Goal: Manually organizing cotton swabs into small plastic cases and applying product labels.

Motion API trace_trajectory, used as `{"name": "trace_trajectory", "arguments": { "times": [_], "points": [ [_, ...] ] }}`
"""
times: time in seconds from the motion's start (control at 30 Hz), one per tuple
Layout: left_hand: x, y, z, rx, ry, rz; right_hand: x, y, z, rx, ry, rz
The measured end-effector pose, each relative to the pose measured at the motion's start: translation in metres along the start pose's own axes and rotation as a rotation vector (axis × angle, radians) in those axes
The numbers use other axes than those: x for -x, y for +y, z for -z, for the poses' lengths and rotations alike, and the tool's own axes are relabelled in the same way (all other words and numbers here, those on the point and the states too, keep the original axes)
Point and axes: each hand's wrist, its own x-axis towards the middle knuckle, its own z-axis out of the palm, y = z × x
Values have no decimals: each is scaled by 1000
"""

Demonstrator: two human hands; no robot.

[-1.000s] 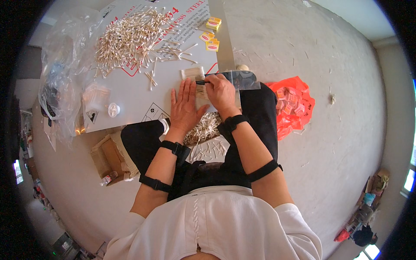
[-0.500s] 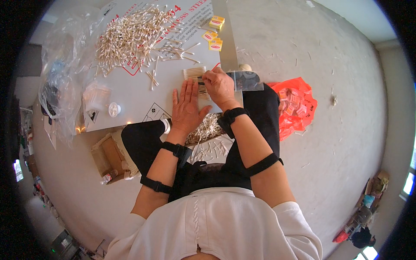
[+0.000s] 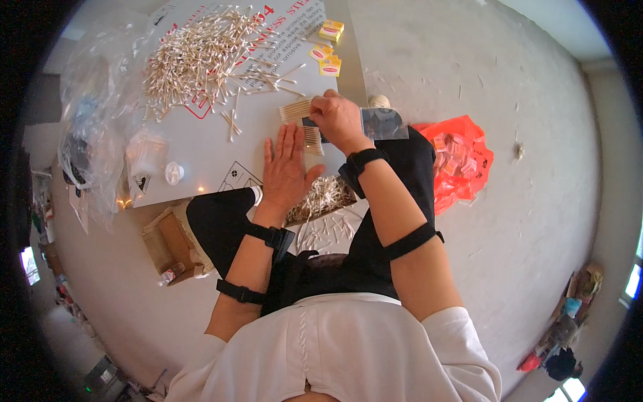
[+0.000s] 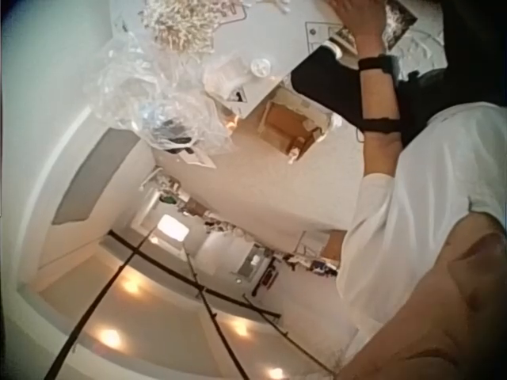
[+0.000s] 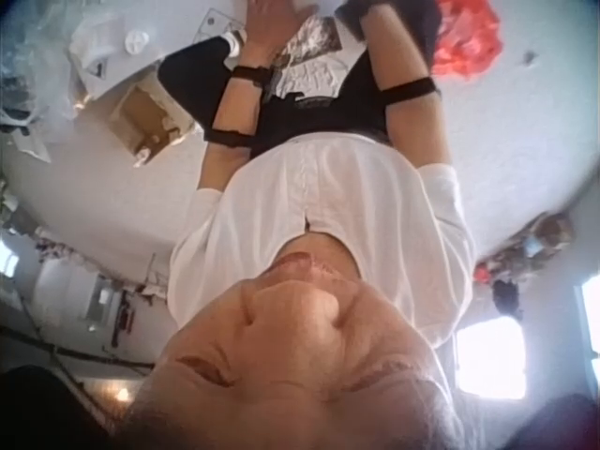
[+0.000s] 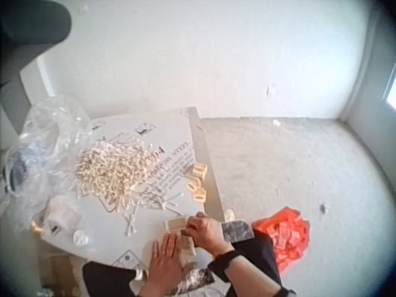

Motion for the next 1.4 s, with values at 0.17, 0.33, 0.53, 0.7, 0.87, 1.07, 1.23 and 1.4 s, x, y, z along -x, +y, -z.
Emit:
{"name": "trace_trajectory", "arguments": {
  "times": [0.17,0.33,0.53,0.7,0.87,1.07,1.23,1.4],
  "points": [
    [-2,-6,-2,-42,17,-31,2,4,12,-169,-21,-39],
    [-2,-9,2,-25,4,-48,46,-5,28,-152,-142,78],
    [-4,-9,2,-17,12,-59,58,-11,22,11,-76,32],
    [-6,-7,-1,-25,-8,-25,53,-7,16,15,9,18],
    [-7,0,-5,-41,5,15,53,-6,11,-29,81,-24],
    [-7,2,-6,-37,8,16,58,-11,-13,-813,242,-249],
    [-8,1,-8,-88,-30,32,61,-31,-38,-974,312,-193],
    [-8,2,-6,-52,-47,52,62,-22,-22,-1105,380,-294]
  ]
}}
